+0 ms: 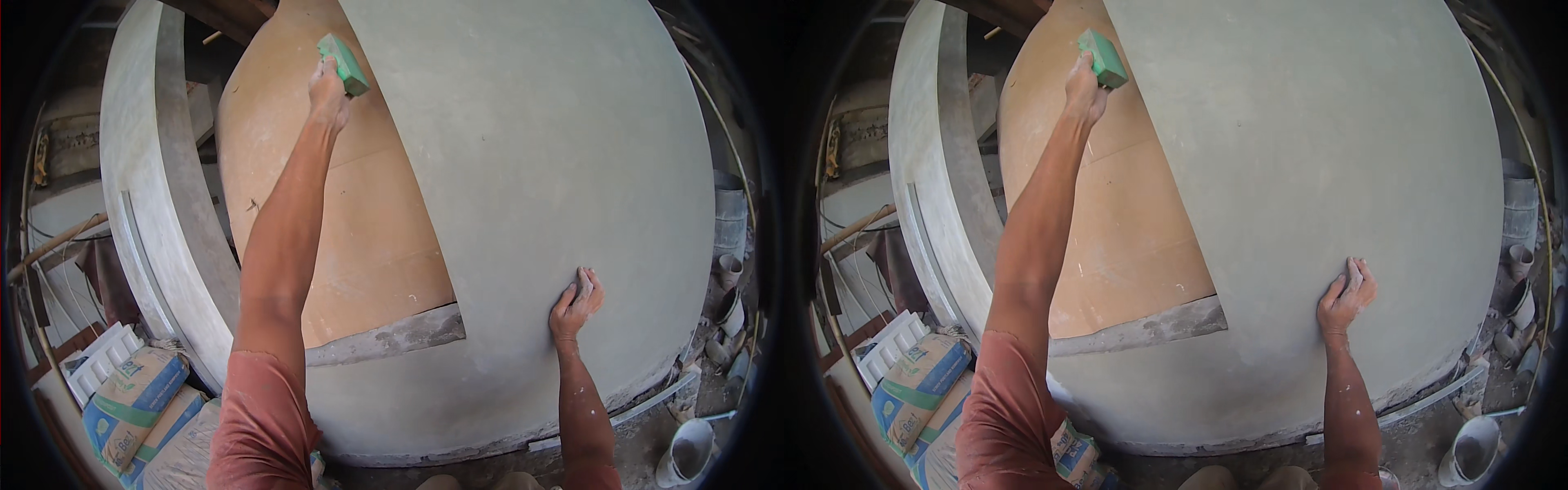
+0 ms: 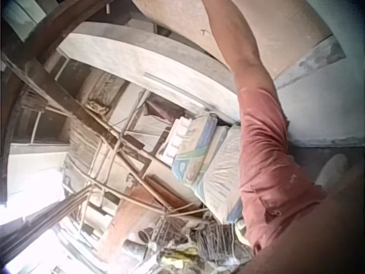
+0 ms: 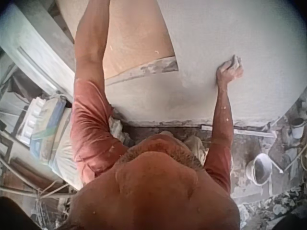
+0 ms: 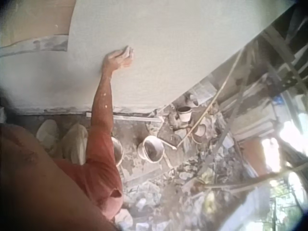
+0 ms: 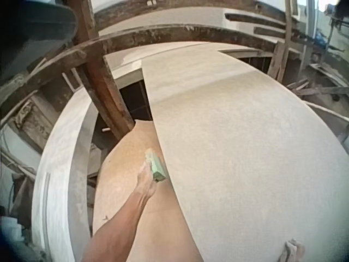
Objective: Smoothing out concrete plaster on a wall using a sponge and a trowel.
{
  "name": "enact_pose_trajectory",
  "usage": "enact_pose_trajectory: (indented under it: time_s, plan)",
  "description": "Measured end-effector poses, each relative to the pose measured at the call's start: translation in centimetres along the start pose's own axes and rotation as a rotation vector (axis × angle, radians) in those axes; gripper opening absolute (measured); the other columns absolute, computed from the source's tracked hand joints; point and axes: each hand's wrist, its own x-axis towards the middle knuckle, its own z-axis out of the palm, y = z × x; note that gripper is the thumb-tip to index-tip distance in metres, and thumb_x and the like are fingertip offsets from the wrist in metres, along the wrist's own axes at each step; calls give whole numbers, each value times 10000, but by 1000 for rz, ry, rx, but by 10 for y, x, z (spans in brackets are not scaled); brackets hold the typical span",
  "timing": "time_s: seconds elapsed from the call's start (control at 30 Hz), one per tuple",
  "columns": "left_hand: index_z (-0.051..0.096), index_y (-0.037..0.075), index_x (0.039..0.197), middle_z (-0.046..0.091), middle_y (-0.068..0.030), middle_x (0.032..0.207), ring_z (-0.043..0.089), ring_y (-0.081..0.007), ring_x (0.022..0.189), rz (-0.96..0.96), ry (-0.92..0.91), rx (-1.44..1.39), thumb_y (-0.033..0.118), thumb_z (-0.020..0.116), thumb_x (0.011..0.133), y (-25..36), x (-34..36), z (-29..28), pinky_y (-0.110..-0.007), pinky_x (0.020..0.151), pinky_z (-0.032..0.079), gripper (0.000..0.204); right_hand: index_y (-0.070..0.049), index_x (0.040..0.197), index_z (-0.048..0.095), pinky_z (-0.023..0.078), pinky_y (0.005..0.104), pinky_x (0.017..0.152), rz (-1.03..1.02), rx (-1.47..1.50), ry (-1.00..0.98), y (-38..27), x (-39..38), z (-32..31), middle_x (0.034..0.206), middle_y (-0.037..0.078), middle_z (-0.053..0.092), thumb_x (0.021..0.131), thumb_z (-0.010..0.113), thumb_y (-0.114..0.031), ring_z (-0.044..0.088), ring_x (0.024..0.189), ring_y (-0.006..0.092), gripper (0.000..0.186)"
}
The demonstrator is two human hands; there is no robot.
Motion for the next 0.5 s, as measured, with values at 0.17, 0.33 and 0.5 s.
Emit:
enact_pose_trajectory:
  time_s: [0.17,0.33,0.5]
  plan:
    - [398,78,1379,527,-92,1272,554,-243,1096,16,13,82,282,369,1029,10,48,18,-505,927,453,406,-7,1220,563,305,438,1001,0,0,-4,-2,-2,1,1217,168,529,855,499,-27,470,1186,327,370]
    - [414,60,1388,560,-75,1255,537,-179,1109,27,-41,107,273,398,1018,-12,22,24,-366,938,435,427,3,1225,554,303,445,1007,5,-12,15,-2,-2,3,1220,173,525,857,495,-26,464,1188,336,374]
    - [266,-17,1473,414,-150,1452,385,-221,1334,-21,-68,131,249,393,1018,-41,-75,20,-309,1098,276,542,10,1225,548,299,456,1013,20,-14,-13,-5,-1,4,1224,177,514,861,484,-29,450,1196,341,371]
